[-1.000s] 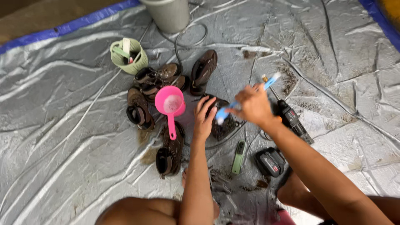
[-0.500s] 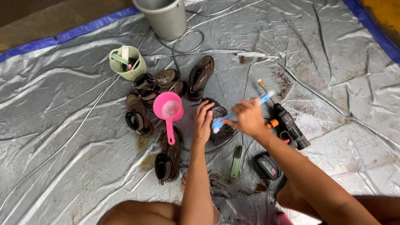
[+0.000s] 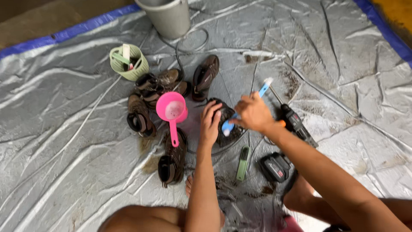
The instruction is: The person scrubs a brown shoe with a blue toothbrush and then uses a power drill with a brush attachment to clean the shoe. The person holds the shoe with one hand while scrubbing and drilling.
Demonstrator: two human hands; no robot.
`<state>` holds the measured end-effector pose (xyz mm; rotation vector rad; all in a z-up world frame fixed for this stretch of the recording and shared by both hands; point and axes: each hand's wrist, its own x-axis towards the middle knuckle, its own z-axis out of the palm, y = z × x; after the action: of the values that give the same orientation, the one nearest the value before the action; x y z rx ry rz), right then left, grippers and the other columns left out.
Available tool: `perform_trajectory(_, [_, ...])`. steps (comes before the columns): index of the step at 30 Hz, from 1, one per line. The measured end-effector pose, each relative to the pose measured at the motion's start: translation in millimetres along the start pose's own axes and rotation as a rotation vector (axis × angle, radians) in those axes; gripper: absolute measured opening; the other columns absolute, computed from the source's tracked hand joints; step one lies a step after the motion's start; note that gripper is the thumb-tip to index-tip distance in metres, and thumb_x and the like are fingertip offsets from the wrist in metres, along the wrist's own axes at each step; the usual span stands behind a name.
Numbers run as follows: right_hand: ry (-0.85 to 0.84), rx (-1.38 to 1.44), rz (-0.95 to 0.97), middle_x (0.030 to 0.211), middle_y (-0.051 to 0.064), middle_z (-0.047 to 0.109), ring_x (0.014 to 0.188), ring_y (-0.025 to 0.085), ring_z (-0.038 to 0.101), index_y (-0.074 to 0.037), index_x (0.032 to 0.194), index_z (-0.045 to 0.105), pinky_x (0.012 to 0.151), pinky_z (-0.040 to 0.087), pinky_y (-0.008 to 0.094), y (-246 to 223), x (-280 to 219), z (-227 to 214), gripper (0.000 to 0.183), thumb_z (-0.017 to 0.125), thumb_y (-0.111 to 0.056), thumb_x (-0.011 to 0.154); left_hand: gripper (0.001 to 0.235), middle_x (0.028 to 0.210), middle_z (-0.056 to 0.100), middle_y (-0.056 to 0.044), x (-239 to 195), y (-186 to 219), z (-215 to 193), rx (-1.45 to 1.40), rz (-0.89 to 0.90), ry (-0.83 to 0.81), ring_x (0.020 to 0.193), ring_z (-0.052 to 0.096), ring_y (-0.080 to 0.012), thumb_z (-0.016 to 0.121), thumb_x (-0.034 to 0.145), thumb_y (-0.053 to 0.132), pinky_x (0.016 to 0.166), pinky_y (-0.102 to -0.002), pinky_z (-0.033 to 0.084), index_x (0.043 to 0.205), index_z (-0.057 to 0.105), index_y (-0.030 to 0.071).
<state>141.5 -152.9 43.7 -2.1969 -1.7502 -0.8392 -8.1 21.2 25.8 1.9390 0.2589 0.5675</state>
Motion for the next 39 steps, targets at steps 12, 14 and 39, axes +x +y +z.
perform_trajectory(12, [0.056,0.028,0.114,0.072,0.003,0.064,0.082,0.021,0.058,-0.013,0.08,0.067,0.09,0.037,0.047,-4,-15,6,0.055,0.081,-0.066,0.083,0.036,0.156,0.056,-0.019,2,-11,-4,-0.071,-0.003,0.037,0.153,0.047,-0.0414,0.049,0.12,0.03,0.129,-0.058,0.031,0.146,0.068,0.014])
perform_trajectory(14, [0.041,0.031,0.112,0.072,0.002,0.064,0.083,0.021,0.058,-0.013,0.08,0.068,0.091,0.036,0.047,-8,-20,14,0.055,0.08,-0.067,0.082,0.037,0.156,0.055,-0.017,-4,-8,-7,-0.068,-0.027,0.025,0.153,0.046,-0.0403,0.048,0.12,0.031,0.129,-0.057,0.03,0.147,0.068,0.015])
perform_trajectory(39, [-0.23,-0.009,0.112,0.07,0.003,0.072,0.084,0.022,0.062,-0.016,0.081,0.075,0.094,0.036,0.051,-11,-48,48,0.057,0.078,-0.073,0.071,0.034,0.151,0.06,-0.018,3,-17,2,0.028,0.023,0.096,0.148,0.052,-0.0432,0.071,0.109,0.028,0.126,-0.06,0.036,0.141,0.071,0.017])
